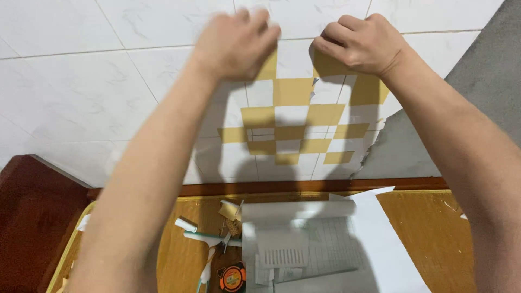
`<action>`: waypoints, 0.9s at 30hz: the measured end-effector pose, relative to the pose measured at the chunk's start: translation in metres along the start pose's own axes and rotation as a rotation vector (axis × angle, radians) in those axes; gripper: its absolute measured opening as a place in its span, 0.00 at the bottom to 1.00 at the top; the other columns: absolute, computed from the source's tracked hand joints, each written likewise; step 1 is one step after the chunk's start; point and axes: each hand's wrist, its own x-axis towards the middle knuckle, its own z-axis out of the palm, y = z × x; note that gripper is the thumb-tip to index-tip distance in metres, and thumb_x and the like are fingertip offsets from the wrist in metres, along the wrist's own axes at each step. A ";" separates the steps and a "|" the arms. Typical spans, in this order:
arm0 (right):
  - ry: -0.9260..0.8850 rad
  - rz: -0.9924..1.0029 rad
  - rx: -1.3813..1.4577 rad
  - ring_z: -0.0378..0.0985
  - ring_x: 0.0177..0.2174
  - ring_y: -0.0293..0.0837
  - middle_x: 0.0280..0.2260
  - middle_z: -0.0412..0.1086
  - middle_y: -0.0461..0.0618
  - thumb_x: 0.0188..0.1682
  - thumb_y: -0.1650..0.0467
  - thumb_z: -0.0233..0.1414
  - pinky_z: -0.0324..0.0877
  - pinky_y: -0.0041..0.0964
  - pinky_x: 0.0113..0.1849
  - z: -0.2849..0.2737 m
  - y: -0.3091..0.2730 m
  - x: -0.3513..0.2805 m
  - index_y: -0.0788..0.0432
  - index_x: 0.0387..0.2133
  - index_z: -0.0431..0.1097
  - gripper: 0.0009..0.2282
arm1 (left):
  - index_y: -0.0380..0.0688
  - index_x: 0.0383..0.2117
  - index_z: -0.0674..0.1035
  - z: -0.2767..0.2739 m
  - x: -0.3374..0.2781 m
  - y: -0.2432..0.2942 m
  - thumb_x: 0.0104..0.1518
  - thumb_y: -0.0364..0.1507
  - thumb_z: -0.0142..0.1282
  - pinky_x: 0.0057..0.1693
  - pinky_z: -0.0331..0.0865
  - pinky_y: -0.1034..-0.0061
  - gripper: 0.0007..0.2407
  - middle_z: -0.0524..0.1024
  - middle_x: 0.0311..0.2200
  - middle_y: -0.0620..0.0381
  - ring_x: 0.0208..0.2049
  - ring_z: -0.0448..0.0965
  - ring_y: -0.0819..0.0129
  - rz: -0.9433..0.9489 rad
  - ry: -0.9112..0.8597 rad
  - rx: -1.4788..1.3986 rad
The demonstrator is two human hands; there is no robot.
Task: Cutting and applying small vinyl squares to a wall in a checkered pattern
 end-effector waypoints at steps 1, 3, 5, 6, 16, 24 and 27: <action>0.016 -0.022 -0.007 0.63 0.29 0.27 0.36 0.66 0.29 0.53 0.67 0.59 0.56 0.19 0.22 0.000 0.001 0.001 0.38 0.41 0.72 0.07 | 0.53 0.36 0.74 -0.007 -0.001 -0.011 0.66 0.37 0.53 0.27 0.67 0.75 0.06 0.73 0.32 0.61 0.25 0.73 0.67 0.009 0.220 -0.030; 0.035 -0.043 -0.013 0.62 0.29 0.27 0.36 0.66 0.28 0.53 0.67 0.59 0.56 0.19 0.23 -0.001 0.002 0.001 0.39 0.41 0.73 0.07 | 0.52 0.33 0.77 -0.013 -0.002 -0.025 0.63 0.34 0.60 0.31 0.67 0.73 0.05 0.75 0.31 0.63 0.25 0.72 0.66 0.018 0.437 -0.059; -0.020 -0.083 -0.072 0.61 0.30 0.26 0.34 0.63 0.28 0.54 0.65 0.58 0.55 0.17 0.23 -0.001 0.003 -0.002 0.36 0.43 0.73 0.06 | 0.53 0.33 0.76 -0.013 -0.004 -0.031 0.59 0.35 0.62 0.31 0.68 0.73 0.06 0.75 0.33 0.64 0.27 0.73 0.67 0.019 0.364 0.000; -0.017 -0.082 -0.071 0.61 0.30 0.26 0.34 0.63 0.28 0.54 0.65 0.58 0.55 0.17 0.23 -0.003 0.003 -0.002 0.36 0.43 0.73 0.06 | 0.53 0.33 0.76 -0.013 -0.004 -0.029 0.59 0.35 0.62 0.31 0.68 0.73 0.06 0.75 0.33 0.64 0.27 0.73 0.67 0.018 0.362 0.002; 0.044 -0.044 0.005 0.62 0.28 0.24 0.37 0.67 0.28 0.57 0.67 0.59 0.56 0.15 0.22 -0.003 0.005 0.001 0.35 0.47 0.73 0.09 | 0.51 0.37 0.78 -0.011 0.002 -0.016 0.58 0.38 0.62 0.36 0.73 0.69 0.09 0.78 0.35 0.59 0.31 0.78 0.62 -0.104 0.210 -0.067; 0.013 -0.053 -0.026 0.64 0.28 0.24 0.36 0.66 0.26 0.56 0.66 0.59 0.59 0.16 0.23 -0.004 0.004 -0.003 0.34 0.40 0.71 0.07 | 0.51 0.33 0.79 -0.011 0.002 -0.015 0.58 0.35 0.63 0.30 0.71 0.66 0.06 0.79 0.28 0.59 0.23 0.77 0.58 -0.111 0.205 -0.193; 0.031 -0.025 0.010 0.64 0.28 0.24 0.36 0.66 0.26 0.56 0.67 0.58 0.60 0.15 0.23 -0.005 0.004 -0.003 0.34 0.43 0.72 0.08 | 0.49 0.38 0.78 -0.011 0.003 -0.015 0.58 0.37 0.63 0.38 0.71 0.66 0.10 0.77 0.37 0.55 0.34 0.77 0.58 -0.094 0.211 -0.101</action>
